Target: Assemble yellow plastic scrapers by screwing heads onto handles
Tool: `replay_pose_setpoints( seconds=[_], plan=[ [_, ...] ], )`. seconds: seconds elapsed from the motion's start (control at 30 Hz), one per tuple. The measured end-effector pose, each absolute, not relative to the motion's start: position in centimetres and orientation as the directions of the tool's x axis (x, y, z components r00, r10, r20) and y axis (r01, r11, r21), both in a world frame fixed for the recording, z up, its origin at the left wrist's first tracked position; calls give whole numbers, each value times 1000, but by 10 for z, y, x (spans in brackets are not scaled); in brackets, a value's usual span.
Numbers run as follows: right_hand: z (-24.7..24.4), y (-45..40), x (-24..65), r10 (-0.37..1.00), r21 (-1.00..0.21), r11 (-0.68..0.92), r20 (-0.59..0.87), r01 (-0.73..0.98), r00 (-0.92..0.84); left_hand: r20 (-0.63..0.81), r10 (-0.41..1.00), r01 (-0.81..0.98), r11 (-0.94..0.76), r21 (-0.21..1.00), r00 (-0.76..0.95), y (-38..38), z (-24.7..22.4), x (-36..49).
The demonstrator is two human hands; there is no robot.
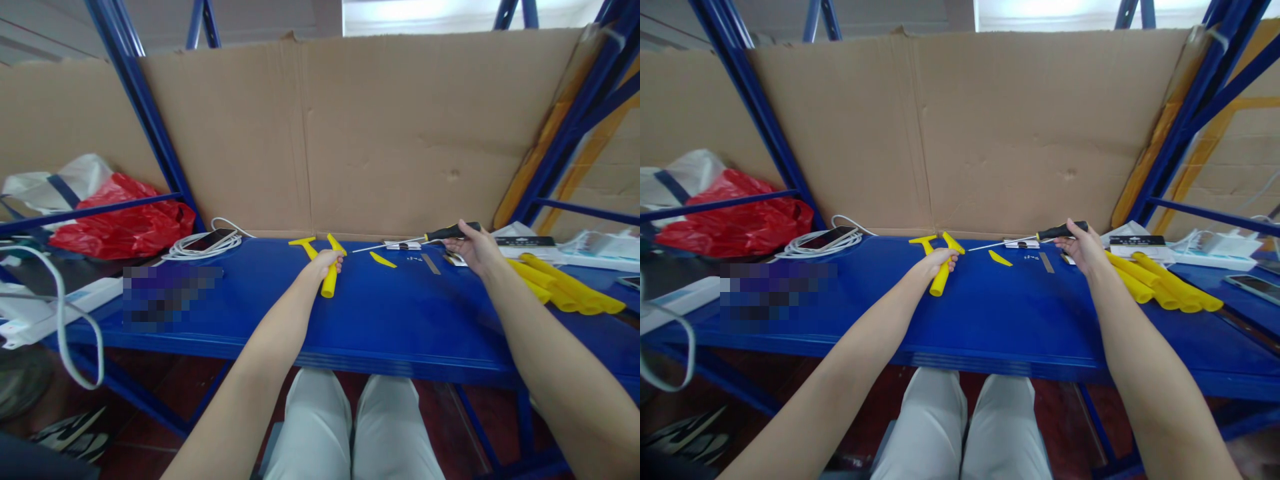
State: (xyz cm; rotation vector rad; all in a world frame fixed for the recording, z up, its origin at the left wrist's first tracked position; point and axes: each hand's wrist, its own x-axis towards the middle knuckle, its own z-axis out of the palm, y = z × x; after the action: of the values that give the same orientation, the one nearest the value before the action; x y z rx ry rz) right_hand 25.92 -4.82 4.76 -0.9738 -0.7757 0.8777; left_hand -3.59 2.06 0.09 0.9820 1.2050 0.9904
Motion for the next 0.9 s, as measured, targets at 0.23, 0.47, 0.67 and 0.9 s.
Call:
replay_pose_setpoints(
  seconds=[0.23, 0.47, 0.67, 0.9],
  plan=[
    [48, -49, 256, 887, -918, 274, 126, -288, 444, -263, 953, -88, 278, 957, 148, 19, -1, -33],
    [43, -44, 262, 883, -920, 290, 151, -264, 444, -286, 946, -75, 300, 951, 154, 14, 5, -32],
    [41, -42, 265, 889, -921, 292, 162, -258, 428, -300, 939, -67, 314, 947, 166, 10, 8, -30],
    [31, -32, 277, 897, -910, 330, 218, -252, 385, -292, 942, -76, 308, 948, 166, 11, 6, -29]
  ],
)
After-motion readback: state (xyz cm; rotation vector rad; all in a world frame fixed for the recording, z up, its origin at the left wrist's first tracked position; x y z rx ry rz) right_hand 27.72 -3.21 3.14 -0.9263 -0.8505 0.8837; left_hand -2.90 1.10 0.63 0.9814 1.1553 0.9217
